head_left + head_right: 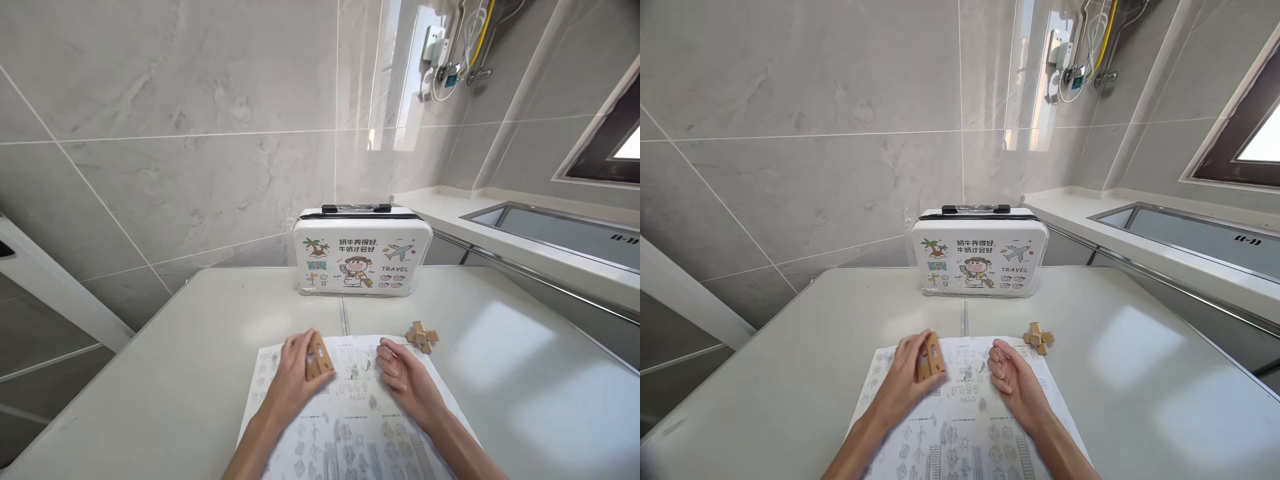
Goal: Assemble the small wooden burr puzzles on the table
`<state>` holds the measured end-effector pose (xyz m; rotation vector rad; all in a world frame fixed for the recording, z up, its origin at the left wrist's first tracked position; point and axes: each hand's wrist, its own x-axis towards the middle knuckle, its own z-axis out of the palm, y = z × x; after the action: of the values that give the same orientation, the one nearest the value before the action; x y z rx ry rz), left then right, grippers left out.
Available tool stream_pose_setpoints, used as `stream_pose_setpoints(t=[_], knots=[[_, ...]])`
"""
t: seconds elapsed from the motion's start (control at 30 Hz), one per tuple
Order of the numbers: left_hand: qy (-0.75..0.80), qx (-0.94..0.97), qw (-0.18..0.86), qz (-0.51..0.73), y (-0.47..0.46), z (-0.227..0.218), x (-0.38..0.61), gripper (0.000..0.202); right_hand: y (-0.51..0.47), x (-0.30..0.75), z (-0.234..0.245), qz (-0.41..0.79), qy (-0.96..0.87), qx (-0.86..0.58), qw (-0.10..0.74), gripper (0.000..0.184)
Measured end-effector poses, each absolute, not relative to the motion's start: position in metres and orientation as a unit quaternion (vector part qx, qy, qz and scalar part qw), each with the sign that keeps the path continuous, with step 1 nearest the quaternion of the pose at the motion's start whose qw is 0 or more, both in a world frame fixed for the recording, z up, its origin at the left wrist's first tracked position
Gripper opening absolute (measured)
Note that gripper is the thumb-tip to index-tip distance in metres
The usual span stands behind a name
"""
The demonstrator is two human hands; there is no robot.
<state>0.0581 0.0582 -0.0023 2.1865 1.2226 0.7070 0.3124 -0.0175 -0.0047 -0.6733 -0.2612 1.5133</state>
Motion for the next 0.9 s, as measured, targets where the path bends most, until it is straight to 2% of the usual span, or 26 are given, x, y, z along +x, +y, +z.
stream_pose_setpoints(t=[0.2,0.33,0.4,0.53,0.57,0.67,0.73,0.8,0.9], knots=[[0.297,0.885,0.31,0.182,0.032,-0.002,0.088,0.098,-0.024,0.302,0.001,0.636,-0.292,-0.39,0.598,0.035],[0.27,0.894,0.309,0.177,0.032,0.0,0.093,0.104,-0.026,0.298,-0.002,0.585,-0.39,-0.453,0.548,0.038],[0.269,0.896,0.307,0.176,0.035,0.002,0.088,0.109,-0.026,0.298,-0.003,0.54,-0.442,-0.489,0.524,0.036],[0.313,0.884,0.308,0.16,0.046,0.005,0.068,0.122,-0.029,0.302,-0.003,0.384,-0.578,-0.547,0.468,0.02],[0.32,0.883,0.305,0.155,0.049,0.006,0.063,0.121,-0.031,0.304,-0.003,0.351,-0.613,-0.548,0.448,0.026],[0.321,0.885,0.299,0.155,0.054,0.009,0.053,0.109,-0.034,0.31,-0.006,0.309,-0.682,-0.535,0.391,0.073],[0.324,0.882,0.304,0.157,0.055,0.012,0.05,0.107,-0.035,0.313,-0.008,0.309,-0.703,-0.532,0.356,0.094],[0.332,0.878,0.307,0.155,0.056,0.015,0.048,0.105,-0.036,0.314,-0.011,0.316,-0.711,-0.531,0.335,0.096],[0.337,0.884,0.288,0.147,0.058,0.016,0.045,0.099,-0.036,0.315,-0.013,0.325,-0.701,-0.539,0.335,0.088]])
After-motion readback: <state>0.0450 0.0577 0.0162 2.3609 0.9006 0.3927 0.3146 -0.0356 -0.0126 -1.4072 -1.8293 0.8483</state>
